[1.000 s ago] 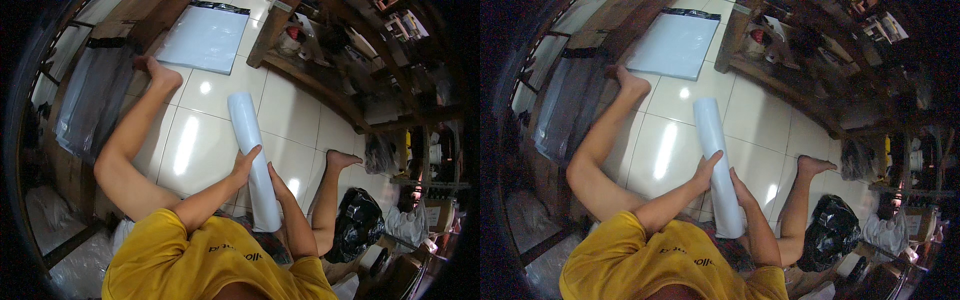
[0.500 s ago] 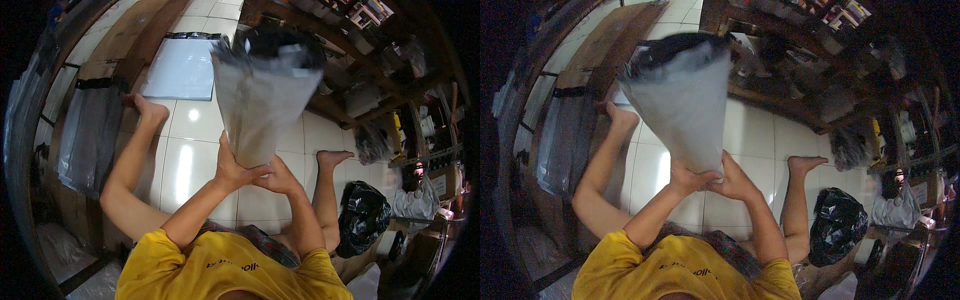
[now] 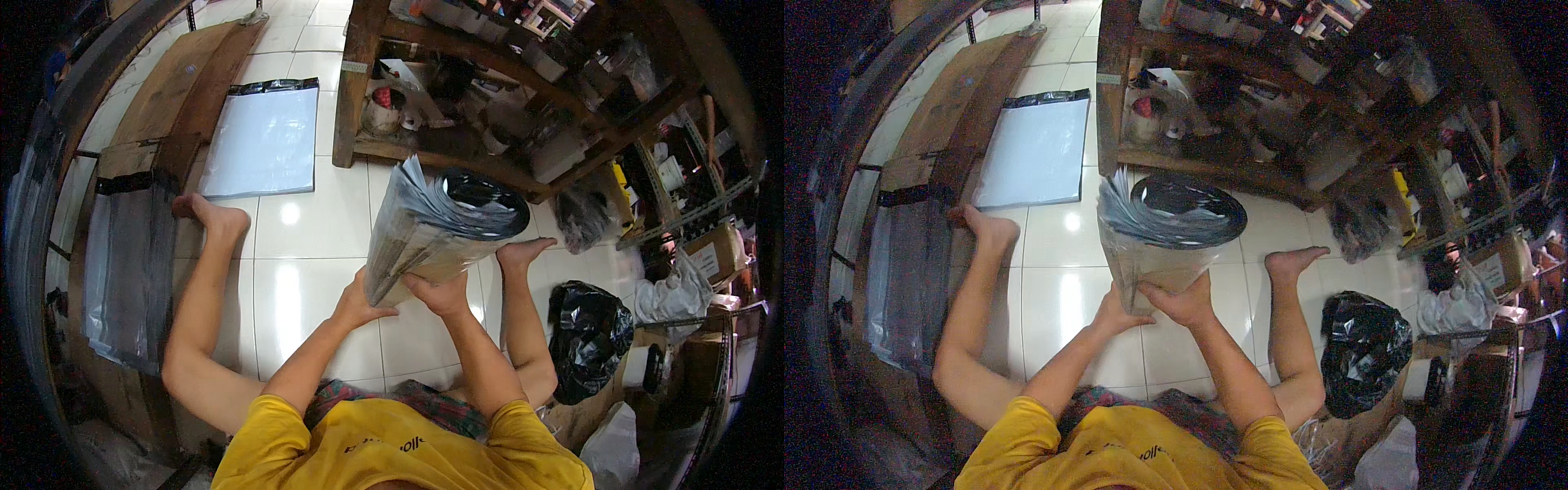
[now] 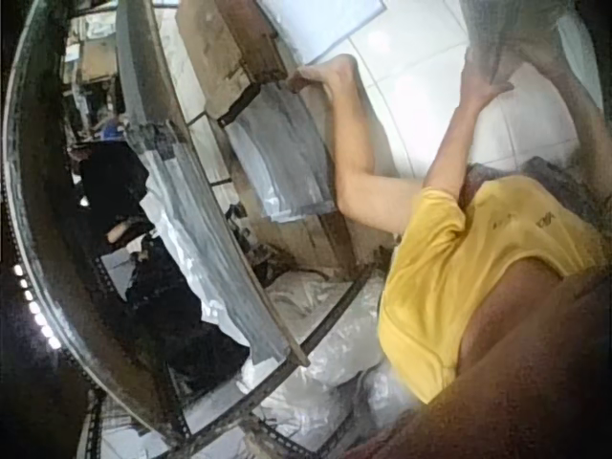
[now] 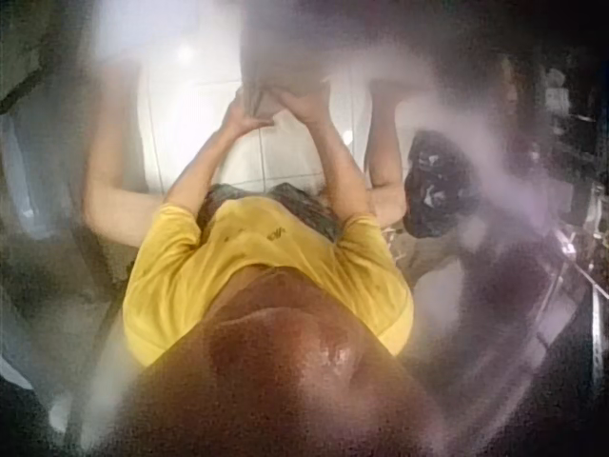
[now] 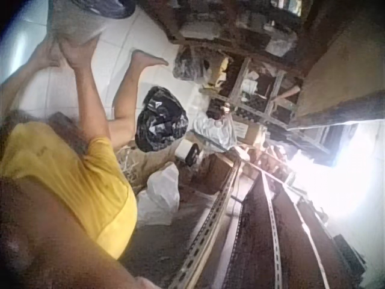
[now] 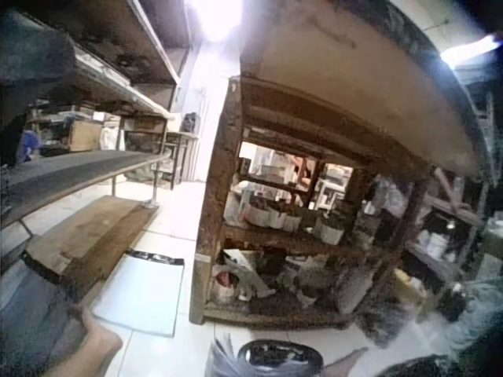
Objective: The person sits on the floor and repeatedly wraps white rectangular items in black plastic bags. They smooth the item, fold the bag around it, and place the wrapped item aside before repeating the process with another item.
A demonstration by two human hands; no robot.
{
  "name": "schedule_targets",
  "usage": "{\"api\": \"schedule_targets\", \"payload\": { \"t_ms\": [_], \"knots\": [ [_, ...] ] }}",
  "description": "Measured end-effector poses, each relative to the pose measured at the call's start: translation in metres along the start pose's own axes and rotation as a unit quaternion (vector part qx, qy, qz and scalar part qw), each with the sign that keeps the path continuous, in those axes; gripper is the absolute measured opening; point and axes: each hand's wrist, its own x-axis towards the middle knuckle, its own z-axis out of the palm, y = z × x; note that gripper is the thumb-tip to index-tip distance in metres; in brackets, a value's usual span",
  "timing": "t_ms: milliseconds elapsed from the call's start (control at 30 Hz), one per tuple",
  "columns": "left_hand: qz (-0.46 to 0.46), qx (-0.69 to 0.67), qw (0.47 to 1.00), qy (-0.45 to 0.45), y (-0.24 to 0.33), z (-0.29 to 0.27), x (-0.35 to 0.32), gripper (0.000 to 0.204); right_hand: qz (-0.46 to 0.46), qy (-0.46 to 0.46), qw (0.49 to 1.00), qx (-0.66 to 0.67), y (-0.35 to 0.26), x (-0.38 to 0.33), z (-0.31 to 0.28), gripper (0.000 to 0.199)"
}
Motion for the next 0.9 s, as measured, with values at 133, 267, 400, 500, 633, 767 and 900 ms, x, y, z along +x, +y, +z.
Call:
{"api": "schedule_targets", "payload": {
  "t_ms": [133, 267, 400, 500, 633, 767, 900],
  "knots": [
    [-0.051, -0.034, 0.997, -0.042, -0.004, 0.0, 0.0, 0.093, 0.016, -0.084, 0.984, -0.154, -0.012, 0.004, -0.022, 0.062],
    [0.161, 0.118, 0.98, 0.009, -0.005, 0.006, 0.006, 0.081, 0.003, -0.125, 0.976, -0.178, -0.018, -0.003, -0.042, 0.064],
    [0.125, -0.048, 0.991, 0.026, -0.013, 0.023, 0.01, 0.08, 0.011, -0.105, 0.959, -0.261, 0.028, -0.024, -0.059, 0.076],
    [0.063, -0.024, 0.995, 0.073, 0.014, 0.022, 0.001, 0.083, -0.049, -0.094, 0.914, -0.392, 0.072, -0.035, -0.07, 0.092],
    [0.037, -0.046, 0.997, 0.041, -0.009, 0.029, 0.002, 0.092, 0.012, -0.054, 0.987, -0.151, 0.032, -0.049, -0.036, 0.092],
    [0.046, -0.003, 0.998, 0.033, -0.025, 0.032, 0.008, 0.091, -0.015, -0.016, 0.996, -0.089, 0.022, -0.037, -0.017, 0.088],
    [0.019, -0.08, 0.996, 0.027, -0.028, 0.036, 0.017, 0.075, -0.099, 0.037, 0.99, -0.097, 0.012, -0.023, -0.01, 0.083]
  ]
}}
